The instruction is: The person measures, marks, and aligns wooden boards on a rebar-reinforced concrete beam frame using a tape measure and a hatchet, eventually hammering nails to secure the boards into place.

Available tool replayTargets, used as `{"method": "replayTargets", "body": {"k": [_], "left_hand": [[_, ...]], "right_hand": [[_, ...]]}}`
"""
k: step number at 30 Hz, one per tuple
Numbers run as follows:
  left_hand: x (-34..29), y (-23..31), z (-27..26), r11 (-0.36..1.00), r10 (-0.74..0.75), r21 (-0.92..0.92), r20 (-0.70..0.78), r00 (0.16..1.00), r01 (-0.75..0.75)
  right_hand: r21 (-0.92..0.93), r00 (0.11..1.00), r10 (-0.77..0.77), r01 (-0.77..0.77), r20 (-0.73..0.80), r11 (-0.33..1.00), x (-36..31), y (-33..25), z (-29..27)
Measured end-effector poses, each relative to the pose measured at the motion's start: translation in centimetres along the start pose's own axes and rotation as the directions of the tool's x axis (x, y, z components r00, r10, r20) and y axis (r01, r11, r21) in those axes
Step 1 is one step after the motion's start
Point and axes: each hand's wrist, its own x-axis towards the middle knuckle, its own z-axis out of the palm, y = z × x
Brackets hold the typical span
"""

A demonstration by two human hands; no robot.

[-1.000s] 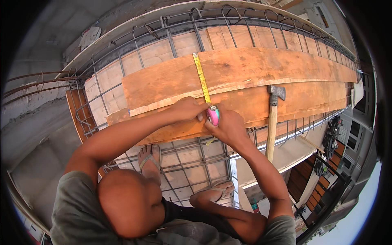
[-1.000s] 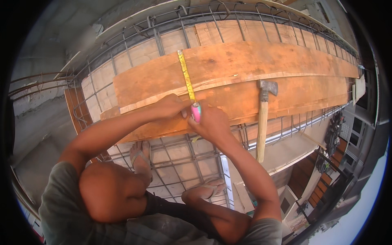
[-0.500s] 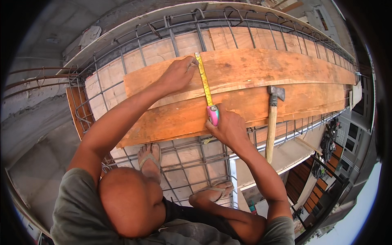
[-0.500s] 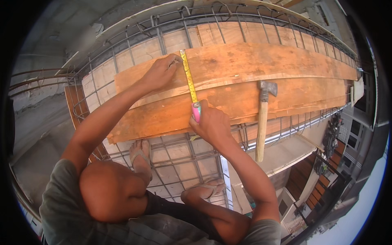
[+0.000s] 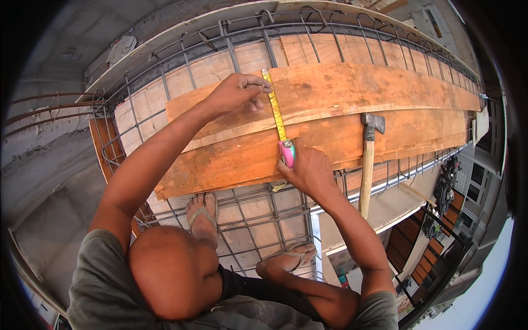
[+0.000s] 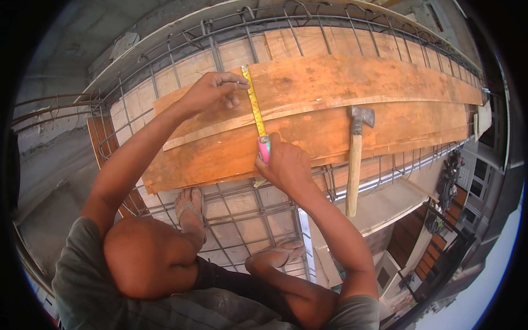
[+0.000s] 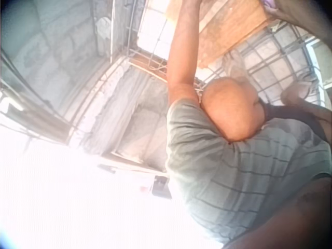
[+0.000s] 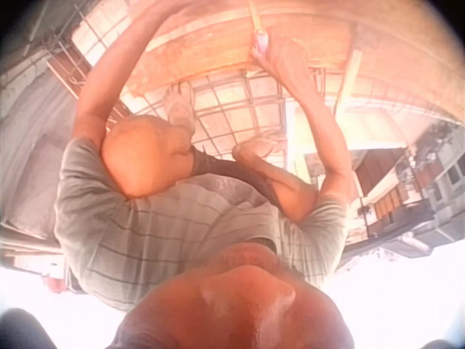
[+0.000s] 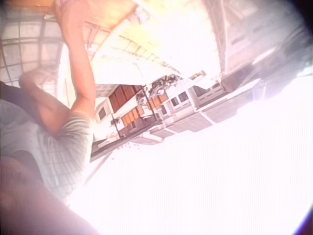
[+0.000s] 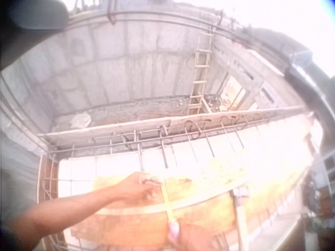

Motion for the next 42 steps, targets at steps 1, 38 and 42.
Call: {"method": "replayTargets", "body": {"k": [1, 38, 42], "left_hand": [[0.2, -0.2, 0.4, 0.999, -0.007, -0.049, -0.066, 0.998, 0.003], [1.2, -3.4, 2.3, 0.815, 0.417, 0.526, -0.244, 0.876, -0.242], [1.0, -3.2, 2.5, 0.818, 0.416, 0.521, -0.242, 0.877, -0.244]], "right_hand": [[0.007, 1.0, -0.005, 0.005, -0.004, 1.0, 0.0, 0.0, 0.0], [0.015, 0.998, -0.035, 0.035, -0.044, 0.999, -0.1, 0.1, 0.4], [0.022, 0.998, -0.031, 0.032, -0.052, 0.999, -0.1, 0.1, 0.4]]}}
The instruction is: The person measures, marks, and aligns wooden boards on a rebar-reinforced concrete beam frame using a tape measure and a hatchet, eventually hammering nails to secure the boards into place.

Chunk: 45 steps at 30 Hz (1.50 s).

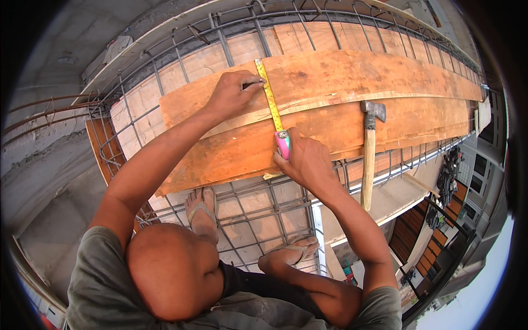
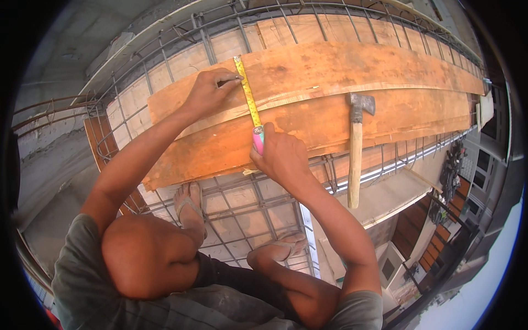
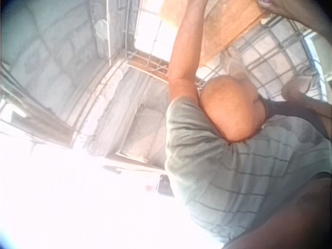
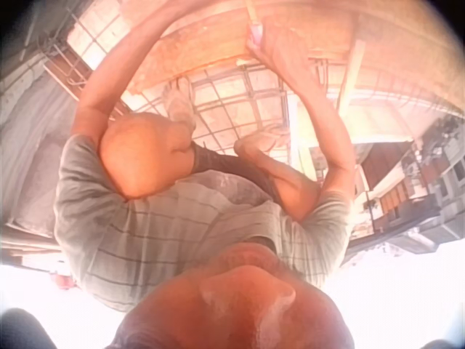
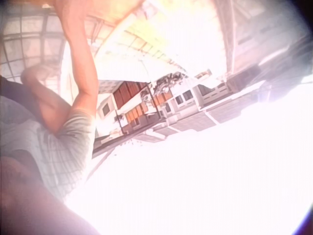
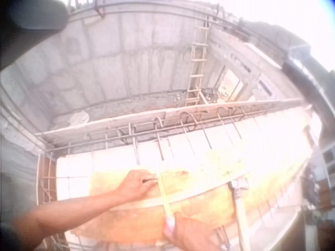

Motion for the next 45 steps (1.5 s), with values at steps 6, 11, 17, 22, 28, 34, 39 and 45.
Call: {"method": "replayTargets", "body": {"k": [6, 11, 17, 22, 28, 34, 39, 45], "left_hand": [[-0.1, 0.1, 0.0, 1.0, -0.018, -0.004, -0.015, 1.0, 0.018], [-0.1, 0.0, 0.2, 1.0, 0.008, 0.017, -0.024, 1.0, -0.007], [-0.3, -0.7, 0.8, 0.996, 0.071, 0.052, -0.046, 0.996, -0.069], [-0.3, -0.8, 1.1, 0.994, 0.094, 0.052, -0.052, 0.994, -0.091], [-0.3, -0.6, 1.2, 0.996, 0.055, 0.08, -0.048, 0.997, -0.051], [-0.6, -0.6, 1.1, 0.998, 0.055, 0.033, -0.069, 0.996, -0.052], [-0.8, -0.9, 0.9, 0.997, 0.065, 0.038, -0.068, 0.996, -0.063], [-0.5, -0.6, 1.3, 0.997, 0.076, 0.001, -0.078, 0.994, -0.076]], "right_hand": [[-0.005, 1.0, -0.01, 0.01, -0.018, 1.0, 0.0, 0.1, 0.1], [-0.017, 1.0, 0.005, -0.005, 0.007, 1.0, 0.1, 0.0, -0.1], [0.058, 0.994, -0.008, 0.002, 0.105, 0.998, 0.6, 0.6, -1.1], [0.356, 0.974, 0.21, -0.166, -0.088, 0.92, 1.6, 4.2, -2.3], [0.09, 0.955, 0.23, -0.216, -0.188, 0.972, 1.6, 8.4, -2.1], [-0.158, 0.832, 0.367, -0.463, -0.415, 0.872, -4.1, 13.8, -4.2], [0.081, 0.794, 0.598, -0.593, -0.111, 0.801, -6.8, 15.8, -5.0], [0.697, 0.907, 0.42, -0.29, -0.018, 0.656, -7.6, 14.5, -4.6]]}}
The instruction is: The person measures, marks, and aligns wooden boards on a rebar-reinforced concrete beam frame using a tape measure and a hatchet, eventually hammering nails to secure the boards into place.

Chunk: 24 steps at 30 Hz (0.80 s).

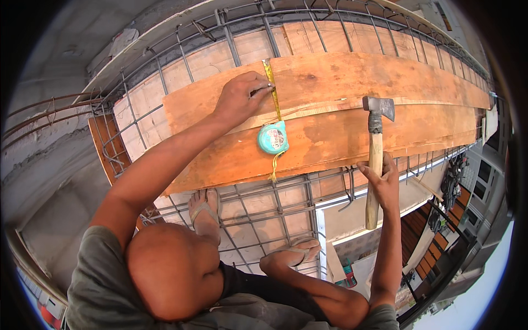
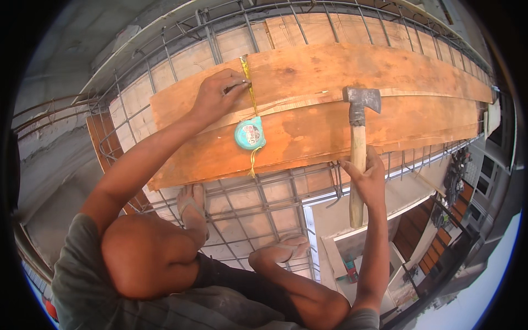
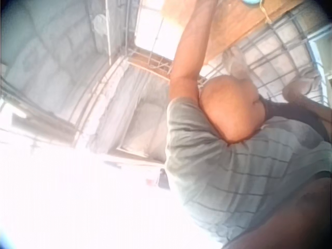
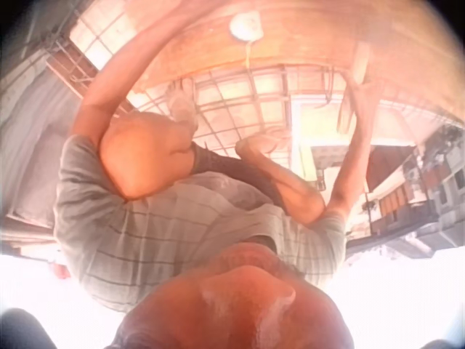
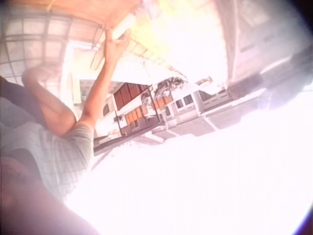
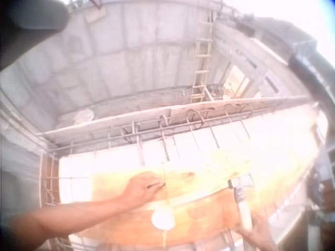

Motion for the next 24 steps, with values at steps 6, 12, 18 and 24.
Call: {"method": "replayTargets", "body": {"k": [6, 12, 18, 24], "left_hand": [[0.0, 0.1, -0.1, 0.999, -0.017, 0.032, -0.014, 1.0, 0.018], [0.0, 0.2, -0.2, 0.999, -0.047, 0.005, 0.008, 0.999, 0.047], [-0.2, -0.5, -0.3, 0.999, 0.02, 0.047, -0.003, 1.0, -0.02], [-0.1, -0.7, -0.2, 0.996, 0.008, 0.084, 0.031, 0.999, -0.011]], "right_hand": [[-0.214, 0.917, -0.399, 0.393, 0.016, 0.894, 1.1, -7.0, 7.5], [-0.577, 0.77, -0.636, 0.54, 0.045, 0.613, 2.6, -9.0, 11.4], [-0.681, 0.81, -0.568, 0.499, 0.147, 0.536, 2.8, -8.4, 12.1], [-0.687, 0.8, -0.586, 0.5, 0.133, 0.527, 2.9, -8.0, 11.8]]}}
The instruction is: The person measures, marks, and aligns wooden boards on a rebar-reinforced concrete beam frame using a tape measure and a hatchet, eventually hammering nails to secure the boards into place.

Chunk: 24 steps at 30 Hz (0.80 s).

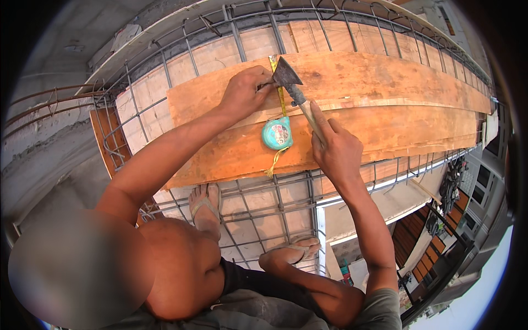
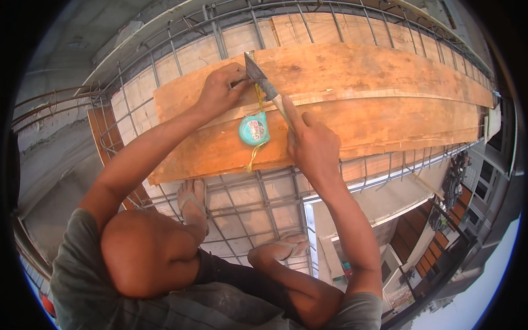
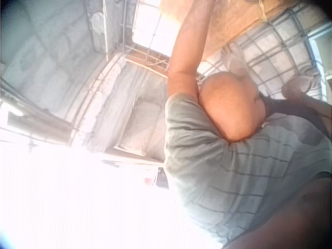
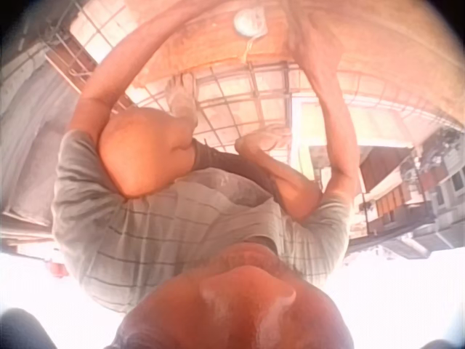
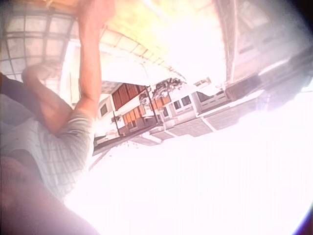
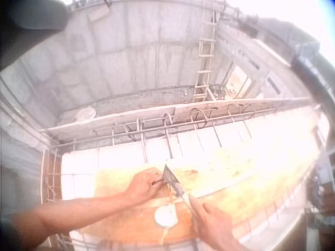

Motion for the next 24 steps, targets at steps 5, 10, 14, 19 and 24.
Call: {"method": "replayTargets", "body": {"k": [5, 10, 14, 19, 24], "left_hand": [[0.1, 0.2, 0.1, 0.999, 0.0, -0.045, -0.021, 1.0, -0.001], [-0.1, 0.3, 0.0, 1.0, 0.013, 0.003, -0.034, 0.999, -0.013], [0.1, 0.1, 0.1, 0.999, -0.008, -0.038, -0.037, 0.999, 0.006], [0.2, 0.1, 0.0, 1.0, 0.024, 0.008, -0.032, 0.999, -0.024], [0.4, 0.4, 0.0, 1.0, 0.006, -0.01, -0.02, 1.0, -0.007]], "right_hand": [[0.039, 0.999, -0.004, 0.006, -0.053, 0.999, 0.2, 0.0, -0.4], [0.025, 1.0, -0.006, 0.006, 0.02, 1.0, 0.7, 0.1, -1.2], [0.072, 0.999, 0.004, -0.001, -0.051, 0.997, 0.0, 0.2, -0.6], [0.021, 0.999, 0.013, -0.014, 0.04, 1.0, 0.5, 0.4, -0.7], [0.056, 0.998, -0.021, 0.025, -0.06, 0.998, 0.0, 0.5, -0.8]]}}
